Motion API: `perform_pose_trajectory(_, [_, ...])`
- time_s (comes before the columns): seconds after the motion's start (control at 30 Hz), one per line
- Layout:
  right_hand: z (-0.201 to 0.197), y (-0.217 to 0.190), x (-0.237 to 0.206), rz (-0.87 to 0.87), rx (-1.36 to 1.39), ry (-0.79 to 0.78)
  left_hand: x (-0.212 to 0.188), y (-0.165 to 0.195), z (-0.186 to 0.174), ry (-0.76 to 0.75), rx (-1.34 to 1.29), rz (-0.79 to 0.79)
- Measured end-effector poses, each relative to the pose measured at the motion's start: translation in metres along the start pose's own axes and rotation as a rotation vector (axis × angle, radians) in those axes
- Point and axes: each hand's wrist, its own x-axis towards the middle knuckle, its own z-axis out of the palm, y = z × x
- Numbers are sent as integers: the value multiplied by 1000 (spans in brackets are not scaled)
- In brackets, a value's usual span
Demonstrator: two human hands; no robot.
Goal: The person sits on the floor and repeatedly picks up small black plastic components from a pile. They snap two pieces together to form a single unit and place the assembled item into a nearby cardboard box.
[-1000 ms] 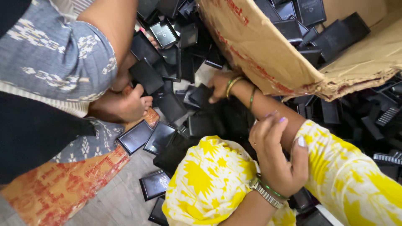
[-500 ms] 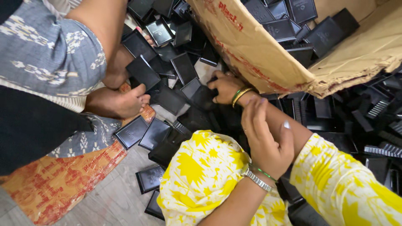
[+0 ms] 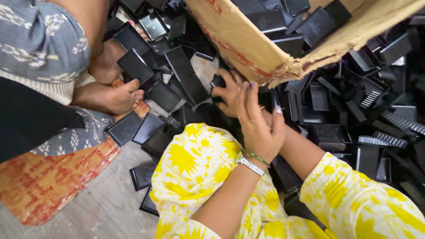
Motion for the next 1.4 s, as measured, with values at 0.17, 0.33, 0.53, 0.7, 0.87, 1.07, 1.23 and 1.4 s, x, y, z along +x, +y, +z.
perform_pose_trajectory(0.17, [-7, -8, -15, 2, -12, 40, -2, -4, 2, -8, -13, 21])
perform_pose_trajectory(0.33, [-5, -11, -19, 37, -28, 42, -5, -6, 5, -14, -16, 25])
perform_pose_trajectory(0.53, [6, -12, -56, 52, 146, 155, -6, -10, 7, -21, 66, 52])
perform_pose_trajectory(0.7, [10, -12, -87, 148, 132, 161, 13, -11, 29, -139, -102, -55])
perform_pose_trajectory(0.87, [-7, -7, -92, 323, 34, 133, 79, -23, 85, 153, 53, -47])
perform_pose_trajectory(1.07, [-67, 8, -152, 614, 20, 193, 197, -64, 115, 356, 255, -33])
perform_pose_trajectory(1.23, [-116, 27, -217, 715, 105, 236, 273, -100, 99, 234, -230, -191])
perform_pose_trajectory(1.4, [-133, 51, -237, 772, 329, 483, 254, -120, 60, 97, -390, -8])
